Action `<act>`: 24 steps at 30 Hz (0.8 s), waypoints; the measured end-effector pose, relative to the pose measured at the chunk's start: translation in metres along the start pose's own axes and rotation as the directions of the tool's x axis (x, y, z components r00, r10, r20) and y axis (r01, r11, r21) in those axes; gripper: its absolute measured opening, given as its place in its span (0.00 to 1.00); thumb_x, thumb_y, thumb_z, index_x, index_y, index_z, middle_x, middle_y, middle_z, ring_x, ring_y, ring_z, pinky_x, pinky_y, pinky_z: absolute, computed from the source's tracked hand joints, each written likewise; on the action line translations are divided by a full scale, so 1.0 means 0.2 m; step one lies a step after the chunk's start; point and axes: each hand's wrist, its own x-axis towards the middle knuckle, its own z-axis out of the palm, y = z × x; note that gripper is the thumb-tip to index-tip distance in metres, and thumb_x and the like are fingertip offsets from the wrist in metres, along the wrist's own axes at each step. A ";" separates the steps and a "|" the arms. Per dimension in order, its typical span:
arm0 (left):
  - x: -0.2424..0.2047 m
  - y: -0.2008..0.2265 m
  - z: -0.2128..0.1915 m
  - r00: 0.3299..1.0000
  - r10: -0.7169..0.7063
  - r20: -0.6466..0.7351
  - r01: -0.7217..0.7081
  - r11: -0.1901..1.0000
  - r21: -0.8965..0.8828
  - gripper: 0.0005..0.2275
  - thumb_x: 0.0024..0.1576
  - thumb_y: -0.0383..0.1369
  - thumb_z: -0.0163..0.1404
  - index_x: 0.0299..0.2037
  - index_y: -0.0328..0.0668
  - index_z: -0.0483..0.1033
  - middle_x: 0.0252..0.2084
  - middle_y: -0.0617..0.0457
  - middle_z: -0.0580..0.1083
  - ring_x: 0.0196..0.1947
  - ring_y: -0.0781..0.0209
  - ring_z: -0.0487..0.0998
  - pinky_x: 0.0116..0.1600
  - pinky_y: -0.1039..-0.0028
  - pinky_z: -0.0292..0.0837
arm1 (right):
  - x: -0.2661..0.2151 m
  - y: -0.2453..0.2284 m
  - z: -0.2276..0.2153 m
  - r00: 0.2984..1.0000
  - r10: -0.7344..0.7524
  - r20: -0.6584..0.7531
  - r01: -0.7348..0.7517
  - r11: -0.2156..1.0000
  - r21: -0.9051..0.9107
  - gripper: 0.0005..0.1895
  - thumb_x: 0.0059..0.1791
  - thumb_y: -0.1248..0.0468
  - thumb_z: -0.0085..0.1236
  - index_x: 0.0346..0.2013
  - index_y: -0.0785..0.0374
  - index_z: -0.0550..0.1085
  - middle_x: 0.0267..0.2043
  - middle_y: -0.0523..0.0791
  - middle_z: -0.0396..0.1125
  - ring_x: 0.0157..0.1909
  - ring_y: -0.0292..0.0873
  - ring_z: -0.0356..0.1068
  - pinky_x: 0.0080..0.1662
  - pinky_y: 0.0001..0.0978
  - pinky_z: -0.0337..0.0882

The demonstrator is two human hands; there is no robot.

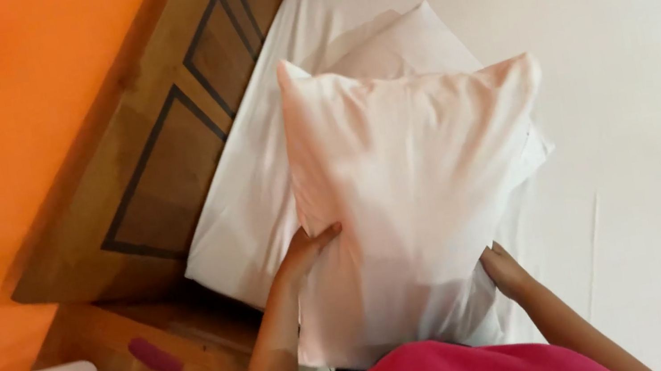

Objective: The recorder is making a bed, which involves putting on pillowcases and folding a brown blanket.

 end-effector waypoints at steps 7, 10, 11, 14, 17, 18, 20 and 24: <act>0.50 -0.11 -0.47 0.999 -0.014 -0.034 0.013 1.000 -0.006 0.37 0.51 0.48 0.59 0.67 0.34 0.63 0.60 0.44 0.76 0.58 0.53 0.78 0.62 0.68 0.71 | 0.19 -0.36 0.50 0.963 0.268 -0.003 -0.268 0.961 0.069 0.39 0.57 0.41 0.28 0.68 0.70 0.64 0.65 0.58 0.67 0.64 0.56 0.68 0.63 0.44 0.68; 0.68 0.02 -0.65 0.968 0.224 -0.115 -0.214 0.973 0.092 0.38 0.55 0.46 0.60 0.70 0.30 0.58 0.65 0.41 0.67 0.64 0.50 0.68 0.65 0.66 0.63 | 0.34 -0.49 0.64 0.953 0.302 -0.005 -0.301 0.949 0.097 0.39 0.56 0.40 0.29 0.70 0.67 0.61 0.67 0.56 0.64 0.66 0.55 0.66 0.64 0.44 0.66; 0.74 0.07 -0.70 0.971 0.213 -0.112 -0.204 0.975 0.090 0.38 0.55 0.46 0.60 0.70 0.30 0.58 0.65 0.41 0.67 0.64 0.50 0.68 0.65 0.66 0.63 | 0.38 -0.55 0.70 0.950 0.313 -0.008 -0.310 0.946 0.097 0.39 0.56 0.40 0.29 0.70 0.67 0.61 0.67 0.56 0.64 0.66 0.55 0.66 0.64 0.44 0.66; 1.06 0.23 -0.84 0.911 0.388 -0.141 -0.369 0.918 0.147 0.37 0.55 0.47 0.59 0.69 0.26 0.61 0.66 0.37 0.68 0.65 0.47 0.68 0.66 0.65 0.63 | 0.55 -0.78 0.82 0.968 0.245 0.053 -0.250 0.955 0.159 0.39 0.55 0.41 0.33 0.71 0.65 0.59 0.70 0.54 0.62 0.68 0.53 0.64 0.65 0.43 0.64; 1.42 0.45 -0.98 0.832 0.492 -0.256 -0.267 0.760 0.593 0.38 0.59 0.49 0.61 0.67 0.23 0.58 0.67 0.27 0.62 0.68 0.39 0.62 0.68 0.61 0.58 | 0.81 -0.98 0.93 0.964 0.243 0.112 -0.264 0.934 0.241 0.39 0.55 0.40 0.34 0.72 0.63 0.57 0.72 0.51 0.60 0.69 0.50 0.63 0.66 0.42 0.63; 1.46 0.59 -0.99 0.803 0.544 -0.243 -0.328 0.744 0.582 0.36 0.56 0.47 0.61 0.66 0.26 0.61 0.65 0.30 0.66 0.66 0.42 0.67 0.66 0.63 0.62 | 0.91 -1.03 0.95 0.977 0.183 0.110 -0.205 0.947 0.246 0.39 0.55 0.41 0.36 0.73 0.62 0.55 0.72 0.49 0.59 0.69 0.49 0.62 0.67 0.42 0.62; 1.59 0.76 -1.05 0.771 0.593 -0.232 -0.385 0.725 0.571 0.33 0.54 0.45 0.60 0.64 0.29 0.63 0.63 0.34 0.70 0.64 0.45 0.72 0.65 0.64 0.65 | 1.12 -1.12 1.00 0.986 0.124 0.111 -0.149 0.956 0.252 0.38 0.54 0.42 0.37 0.73 0.61 0.54 0.72 0.48 0.58 0.70 0.48 0.61 0.67 0.42 0.61; 1.77 0.89 -1.06 0.696 0.702 -0.153 -0.489 0.619 0.614 0.30 0.57 0.41 0.58 0.66 0.30 0.64 0.65 0.34 0.69 0.65 0.44 0.71 0.66 0.64 0.67 | 1.47 -1.10 1.05 0.991 0.090 0.101 -0.119 0.936 0.332 0.40 0.54 0.39 0.39 0.74 0.60 0.54 0.70 0.51 0.60 0.68 0.50 0.61 0.64 0.44 0.64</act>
